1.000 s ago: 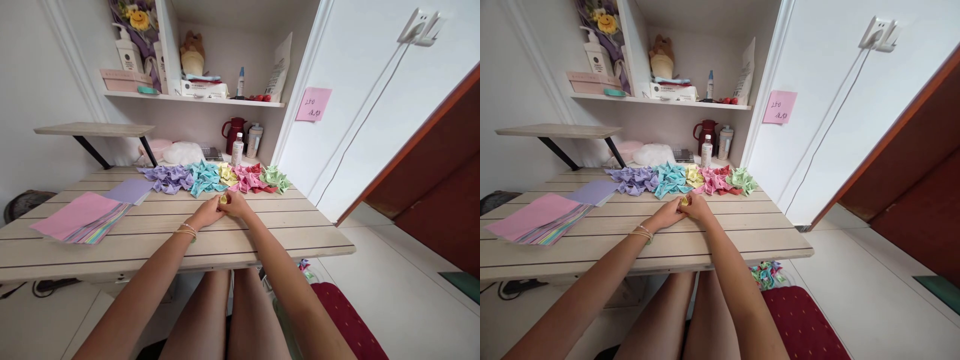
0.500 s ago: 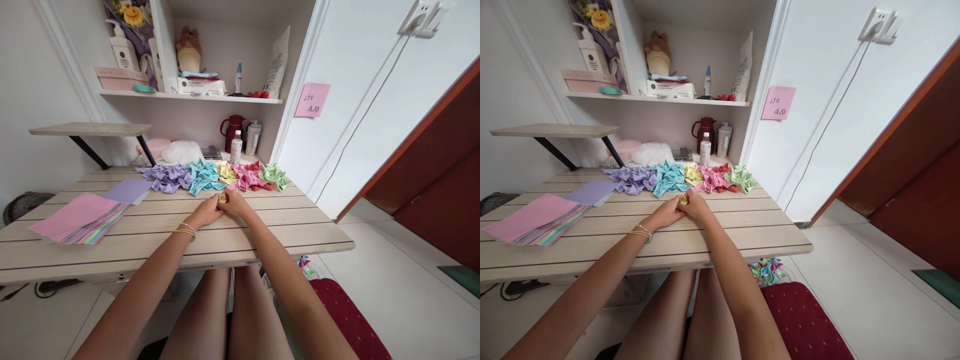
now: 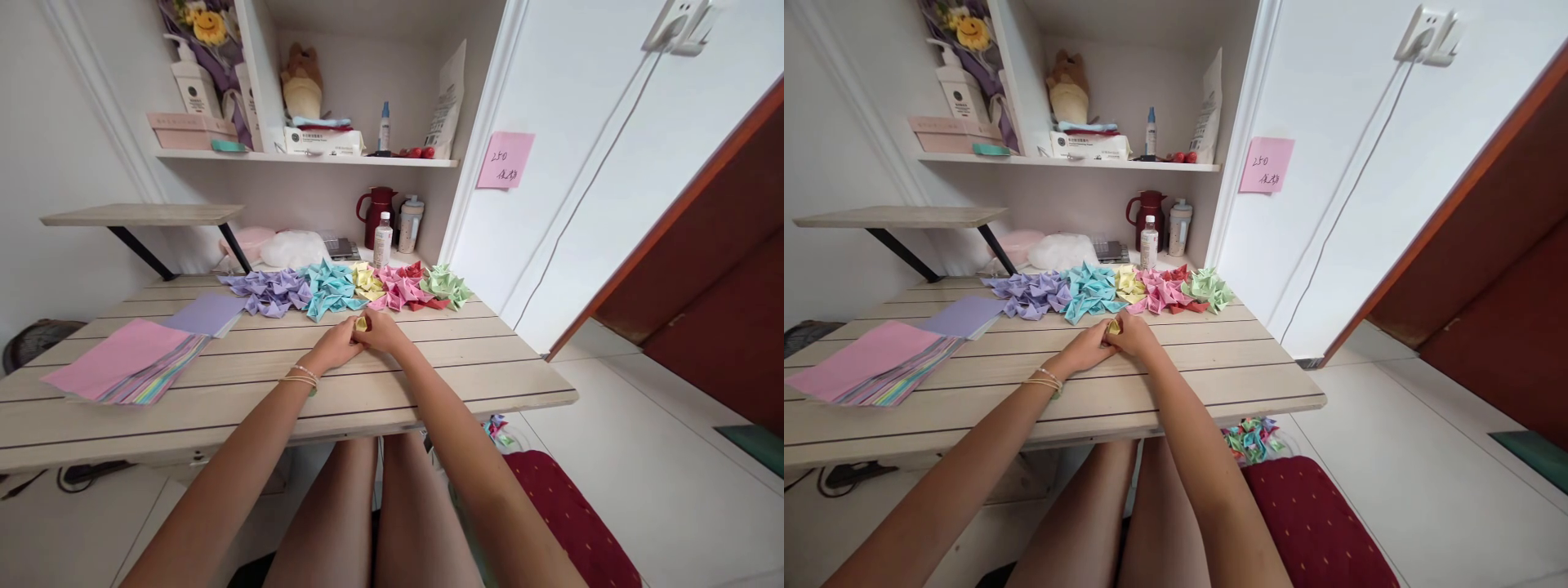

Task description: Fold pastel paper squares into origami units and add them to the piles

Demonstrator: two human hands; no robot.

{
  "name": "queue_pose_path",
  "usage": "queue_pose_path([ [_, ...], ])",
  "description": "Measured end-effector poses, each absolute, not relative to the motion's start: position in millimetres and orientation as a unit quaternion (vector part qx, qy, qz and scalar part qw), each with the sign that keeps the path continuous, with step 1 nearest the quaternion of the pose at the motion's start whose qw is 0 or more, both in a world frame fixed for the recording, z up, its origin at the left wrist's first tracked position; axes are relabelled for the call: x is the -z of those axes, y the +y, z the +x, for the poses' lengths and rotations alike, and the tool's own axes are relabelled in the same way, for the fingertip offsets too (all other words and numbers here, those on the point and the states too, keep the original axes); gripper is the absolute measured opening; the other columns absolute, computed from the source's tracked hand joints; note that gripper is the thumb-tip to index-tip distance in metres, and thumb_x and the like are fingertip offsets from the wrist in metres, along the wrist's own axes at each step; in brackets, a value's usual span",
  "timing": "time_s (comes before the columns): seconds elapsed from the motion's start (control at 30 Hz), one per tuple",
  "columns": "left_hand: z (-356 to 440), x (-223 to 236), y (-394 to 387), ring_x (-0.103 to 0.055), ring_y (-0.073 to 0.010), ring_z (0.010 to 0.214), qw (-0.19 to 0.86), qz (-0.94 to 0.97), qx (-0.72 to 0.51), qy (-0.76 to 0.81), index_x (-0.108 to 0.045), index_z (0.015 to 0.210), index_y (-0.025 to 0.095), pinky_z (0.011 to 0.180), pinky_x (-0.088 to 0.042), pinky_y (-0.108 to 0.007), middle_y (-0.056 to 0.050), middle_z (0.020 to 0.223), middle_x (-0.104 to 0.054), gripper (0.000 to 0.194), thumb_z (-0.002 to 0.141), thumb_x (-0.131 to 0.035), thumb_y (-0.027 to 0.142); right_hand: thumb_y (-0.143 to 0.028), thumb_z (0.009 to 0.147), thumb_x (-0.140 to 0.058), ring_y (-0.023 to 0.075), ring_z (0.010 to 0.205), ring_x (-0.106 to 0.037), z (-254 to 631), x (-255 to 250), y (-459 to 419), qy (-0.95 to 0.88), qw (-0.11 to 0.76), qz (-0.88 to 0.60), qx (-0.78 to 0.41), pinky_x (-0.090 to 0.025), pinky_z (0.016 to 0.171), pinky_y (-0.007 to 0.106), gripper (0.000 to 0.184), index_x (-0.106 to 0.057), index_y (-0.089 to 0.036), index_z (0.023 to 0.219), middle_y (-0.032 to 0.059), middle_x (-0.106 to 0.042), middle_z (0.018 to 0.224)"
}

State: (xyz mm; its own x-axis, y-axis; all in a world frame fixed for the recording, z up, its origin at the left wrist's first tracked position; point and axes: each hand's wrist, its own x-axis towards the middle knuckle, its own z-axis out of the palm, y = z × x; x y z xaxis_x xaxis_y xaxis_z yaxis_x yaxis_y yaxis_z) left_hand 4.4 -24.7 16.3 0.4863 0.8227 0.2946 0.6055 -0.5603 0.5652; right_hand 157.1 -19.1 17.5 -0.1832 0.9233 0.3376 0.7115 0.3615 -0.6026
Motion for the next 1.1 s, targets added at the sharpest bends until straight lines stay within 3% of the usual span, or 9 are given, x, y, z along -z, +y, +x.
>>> queue_pose_path([
  [0.3,3,-12,-19,-0.064,-0.0237,0.084,0.232,0.835,-0.288,0.407,-0.054,0.105,0.017,0.072,-0.048,-0.033,-0.008,0.096,-0.068,0.036,0.071,-0.065,0.023,-0.036,0.065,-0.067,0.0120,0.060,-0.046,159,-15,-17,-0.747,0.350,-0.537,-0.174,-0.029,0.055,0.023,0.025,-0.052,-0.019,0.075,-0.0038,-0.054,0.064],
  [0.53,3,-5,-12,-0.063,-0.0184,0.080,0.315,0.791,-0.351,0.390,-0.058,0.100,0.016,0.072,-0.049,-0.029,-0.004,0.088,-0.068,0.031,0.071,-0.066,0.024,-0.042,0.060,-0.072,0.0099,0.054,-0.041,162,-17,-14,-0.722,0.387,-0.532,-0.214,-0.027,0.051,0.023,0.036,-0.043,-0.020,0.060,-0.0069,-0.044,0.056],
  [0.63,3,-1,-10,-0.063,-0.0174,0.078,0.361,0.761,-0.378,0.384,-0.056,0.106,0.015,0.071,-0.050,-0.029,-0.003,0.085,-0.067,0.042,0.069,-0.071,0.028,-0.038,0.060,-0.073,0.0092,0.052,-0.042,163,-17,-15,-0.690,0.416,-0.519,-0.285,-0.030,0.050,0.022,0.033,-0.045,-0.020,0.060,-0.0072,-0.045,0.054],
  [0.8,3,0,-9,-0.062,-0.0143,0.073,0.428,0.721,-0.401,0.371,-0.050,0.110,0.015,0.067,-0.049,-0.027,-0.001,0.083,-0.065,0.052,0.067,-0.075,0.033,-0.037,0.057,-0.078,0.0108,0.053,-0.053,162,-15,-15,-0.612,0.466,-0.444,-0.459,-0.040,0.051,0.022,0.032,-0.058,-0.017,0.073,-0.0032,-0.060,0.062],
  [1.1,0,-1,-7,-0.054,-0.0091,0.060,0.435,0.702,-0.421,0.374,-0.051,0.104,0.016,0.060,-0.044,-0.023,0.006,0.067,-0.054,0.056,0.062,-0.080,0.036,-0.033,0.050,-0.085,0.0124,0.056,-0.060,161,-19,-16,-0.507,0.491,-0.410,-0.578,-0.047,0.053,0.023,0.036,-0.064,-0.016,0.074,-0.0010,-0.067,0.066],
])
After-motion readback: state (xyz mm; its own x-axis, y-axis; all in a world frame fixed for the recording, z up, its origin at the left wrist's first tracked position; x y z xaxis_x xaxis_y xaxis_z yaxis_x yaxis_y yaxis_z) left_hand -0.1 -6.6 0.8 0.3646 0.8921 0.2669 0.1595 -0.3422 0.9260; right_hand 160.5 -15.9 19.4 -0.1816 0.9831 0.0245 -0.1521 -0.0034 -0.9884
